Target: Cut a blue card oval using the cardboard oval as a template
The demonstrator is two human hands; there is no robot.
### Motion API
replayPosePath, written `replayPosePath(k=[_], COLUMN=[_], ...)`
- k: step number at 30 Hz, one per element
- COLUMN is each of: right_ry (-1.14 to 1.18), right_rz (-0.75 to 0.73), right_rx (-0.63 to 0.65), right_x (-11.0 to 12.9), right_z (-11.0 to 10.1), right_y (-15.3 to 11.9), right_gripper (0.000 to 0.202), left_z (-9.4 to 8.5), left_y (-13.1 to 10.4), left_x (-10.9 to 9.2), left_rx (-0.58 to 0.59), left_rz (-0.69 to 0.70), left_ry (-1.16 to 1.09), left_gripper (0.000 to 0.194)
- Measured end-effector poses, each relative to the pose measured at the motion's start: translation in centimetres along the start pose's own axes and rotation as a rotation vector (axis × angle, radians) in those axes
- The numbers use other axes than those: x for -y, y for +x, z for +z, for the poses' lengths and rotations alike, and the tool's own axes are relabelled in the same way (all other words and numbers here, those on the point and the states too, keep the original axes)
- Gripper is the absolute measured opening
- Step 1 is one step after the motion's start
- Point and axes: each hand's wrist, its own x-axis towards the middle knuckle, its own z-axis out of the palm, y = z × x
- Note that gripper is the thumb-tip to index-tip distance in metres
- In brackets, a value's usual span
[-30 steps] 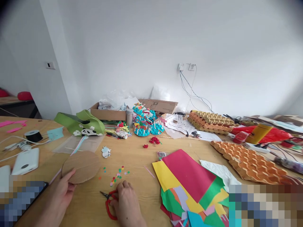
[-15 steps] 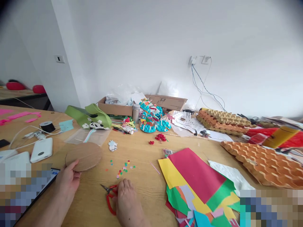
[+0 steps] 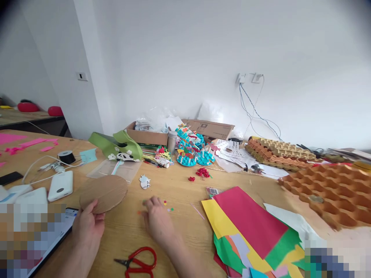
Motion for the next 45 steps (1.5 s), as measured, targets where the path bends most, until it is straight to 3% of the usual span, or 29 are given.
replayPosePath(k=[4, 7, 12, 16, 19, 21, 26, 29, 32, 36, 40, 45], right_ry=[-0.138, -0.172, -0.158, -0.057, 0.088, 0.23, 0.628, 0.811, 0.883, 0.845, 0.676, 0.361], right_rz=[0.053, 0.047, 0.075, 0.128, 0.163, 0.175, 0.17, 0.208, 0.283, 0.428, 0.538, 0.547], right_rx=[-0.03, 0.001, 0.053, 0.051, 0.013, 0.035, 0.254, 0.215, 0.135, 0.036, -0.043, -0.159], right_x=[-1.7, -2.4, -4.1, -5.7, -5.2, -4.1, -0.4, 0.1, -1.6, -5.9, -9.4, -11.0], right_z=[0.9, 2.6, 4.0, 2.7, 1.4, 0.9, 1.7, 2.1, 1.1, -1.7, -4.0, -7.7], right_y=[6.8, 10.3, 13.3, 15.3, 16.0, 15.7, 12.5, 10.6, 9.7, 8.5, 7.0, 4.3], right_gripper=[0.045, 0.058, 0.042, 0.035, 0.037, 0.039, 0.039, 0.054, 0.054, 0.053, 0.056, 0.084], left_z=[0.0, 0.1, 0.0, -0.2, -0.3, -0.3, 0.2, 0.4, 0.5, 0.5, 0.6, 0.8], left_y=[-0.4, -0.7, -0.4, -0.1, 0.0, -0.1, -1.0, -1.3, -1.2, -0.7, -0.9, -1.5], left_x=[0.0, 0.0, 0.5, 1.2, 1.5, 1.4, 1.1, 1.1, 1.3, 1.6, 1.6, 1.4], left_rx=[0.026, 0.032, 0.049, 0.107, 0.139, 0.159, 0.218, 0.225, 0.239, 0.232, 0.254, 0.3], left_rz=[-0.047, -0.068, -0.104, -0.098, -0.105, -0.105, -0.105, -0.098, -0.13, -0.17, -0.198, -0.206], left_ry=[0.014, 0.022, 0.022, 0.047, 0.059, 0.062, 0.119, 0.116, 0.053, 0.066, 0.097, 0.149], left_gripper=[0.032, 0.031, 0.033, 0.039, 0.043, 0.044, 0.046, 0.036, 0.021, 0.015, 0.018, 0.016])
